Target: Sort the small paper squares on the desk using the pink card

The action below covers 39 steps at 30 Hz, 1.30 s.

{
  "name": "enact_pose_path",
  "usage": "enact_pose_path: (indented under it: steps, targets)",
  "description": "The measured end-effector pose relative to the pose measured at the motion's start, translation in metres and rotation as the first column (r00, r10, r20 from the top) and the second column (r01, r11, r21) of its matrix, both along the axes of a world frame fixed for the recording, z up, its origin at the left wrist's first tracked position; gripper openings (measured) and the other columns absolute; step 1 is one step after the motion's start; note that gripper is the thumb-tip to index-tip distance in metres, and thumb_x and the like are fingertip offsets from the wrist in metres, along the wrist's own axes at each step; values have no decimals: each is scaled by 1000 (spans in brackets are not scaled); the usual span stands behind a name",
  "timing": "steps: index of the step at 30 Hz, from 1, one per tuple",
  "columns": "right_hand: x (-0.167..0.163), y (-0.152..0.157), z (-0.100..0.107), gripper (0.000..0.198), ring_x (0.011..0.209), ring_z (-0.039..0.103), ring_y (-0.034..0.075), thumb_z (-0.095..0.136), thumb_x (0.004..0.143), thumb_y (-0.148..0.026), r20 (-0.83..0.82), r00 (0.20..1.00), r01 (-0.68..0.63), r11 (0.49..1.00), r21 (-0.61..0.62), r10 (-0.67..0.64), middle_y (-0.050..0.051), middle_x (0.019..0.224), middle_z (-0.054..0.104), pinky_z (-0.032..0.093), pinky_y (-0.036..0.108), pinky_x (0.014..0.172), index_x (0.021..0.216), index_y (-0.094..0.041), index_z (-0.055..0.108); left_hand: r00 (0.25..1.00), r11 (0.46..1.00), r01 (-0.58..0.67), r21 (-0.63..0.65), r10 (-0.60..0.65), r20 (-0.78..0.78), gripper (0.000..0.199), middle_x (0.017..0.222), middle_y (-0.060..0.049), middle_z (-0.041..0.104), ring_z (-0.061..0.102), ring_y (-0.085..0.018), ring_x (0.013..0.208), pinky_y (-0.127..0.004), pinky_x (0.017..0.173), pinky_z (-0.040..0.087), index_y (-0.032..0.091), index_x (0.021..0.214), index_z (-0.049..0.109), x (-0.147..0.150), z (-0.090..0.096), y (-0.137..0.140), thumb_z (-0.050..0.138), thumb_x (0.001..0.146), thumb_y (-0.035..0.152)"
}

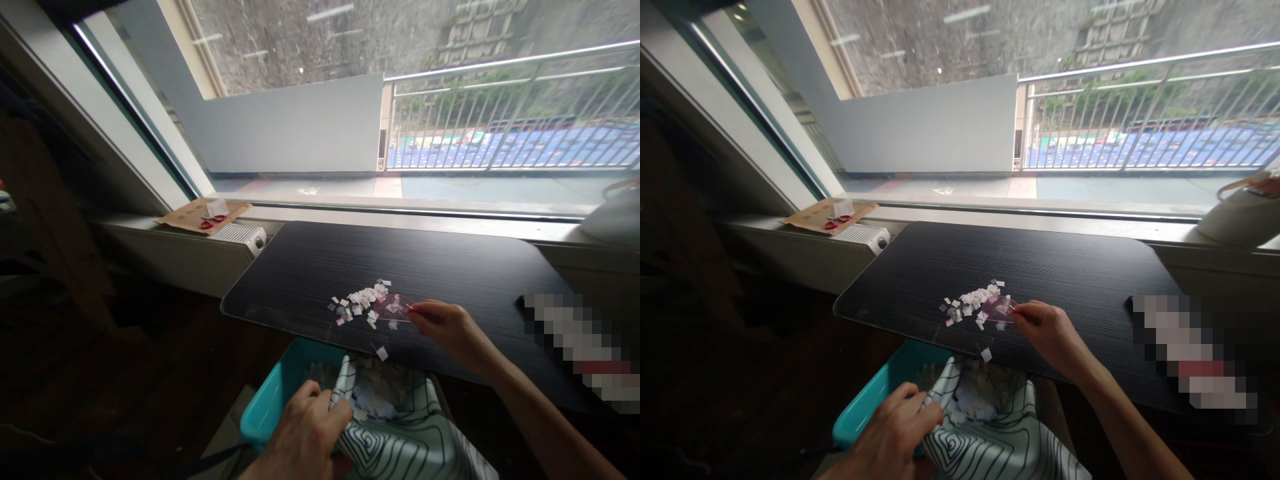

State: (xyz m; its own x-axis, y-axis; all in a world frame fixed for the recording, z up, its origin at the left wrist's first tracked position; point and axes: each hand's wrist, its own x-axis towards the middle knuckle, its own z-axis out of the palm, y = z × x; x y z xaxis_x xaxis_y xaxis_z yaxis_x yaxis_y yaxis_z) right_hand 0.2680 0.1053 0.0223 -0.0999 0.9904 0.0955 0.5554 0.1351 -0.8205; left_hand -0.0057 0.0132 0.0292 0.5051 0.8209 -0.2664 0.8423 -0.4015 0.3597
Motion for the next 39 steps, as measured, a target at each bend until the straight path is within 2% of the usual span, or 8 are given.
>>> enact_pose_path:
  steps: [7,13,18,23,28,31,34,39]
  targets:
    - [-3,11,-3,35,60,59,17,55,80,-43,72,995,74,997,-28,-72,4,63,65,43,25,55,85,-14,73,1000,1000,-6,1,6,-6,21,85,-2,60,53,-22,84,-38,90,37,18,84,59,-5,0,-1,71,66,17]
    - [3,0,3,32,57,55,15,53,83,-42,84,994,-65,989,-133,76,1,62,63,42,24,53,81,-16,72,1000,1000,-4,4,4,-10,21,84,-2,60,52,-22,85,-37,88,39,19,84,59,-5,3,0,71,67,19]
    - [0,3,2,32,58,55,15,54,81,-42,64,998,8,997,-79,-3,1,61,61,42,24,54,81,-15,72,1000,1000,-9,-19,8,-22,22,87,-3,60,52,-23,87,-39,90,37,19,86,59,-5,4,-2,70,67,18]
    - [1,-2,4,31,55,54,14,53,83,-41,63,991,-105,985,-139,114,0,60,62,41,23,51,78,-17,72,1000,1000,-16,-22,16,-10,20,88,-3,60,51,-23,87,-40,91,36,19,87,60,-6,4,-2,68,69,17]
    - [4,7,2,35,57,58,16,56,79,-44,30,998,50,998,-26,-50,3,60,65,45,25,54,82,-15,74,1000,1000,-5,-6,5,5,18,85,-3,60,51,-22,85,-40,90,37,19,85,59,-7,3,-2,65,68,14]
    - [2,16,-6,37,59,60,18,56,78,-45,17,996,86,996,0,-86,4,61,66,46,26,57,84,-13,75,1000,1000,-16,-21,16,-3,21,85,-2,60,51,-22,85,-39,87,39,19,84,59,-7,2,-3,65,65,11]
    - [0,16,-7,36,57,57,17,56,78,-44,39,998,56,998,-33,-54,3,60,64,44,26,55,82,-14,75,1000,1000,-15,-15,15,9,21,86,-2,60,51,-23,87,-38,88,38,20,84,59,-7,2,-3,66,65,13]
    - [4,-1,7,33,55,54,14,55,79,-42,22,1000,-20,994,-105,22,2,59,62,41,24,52,80,-14,73,1000,1000,-6,6,6,14,16,85,-2,59,51,-21,84,-39,90,37,20,84,59,-7,2,-2,67,71,17]
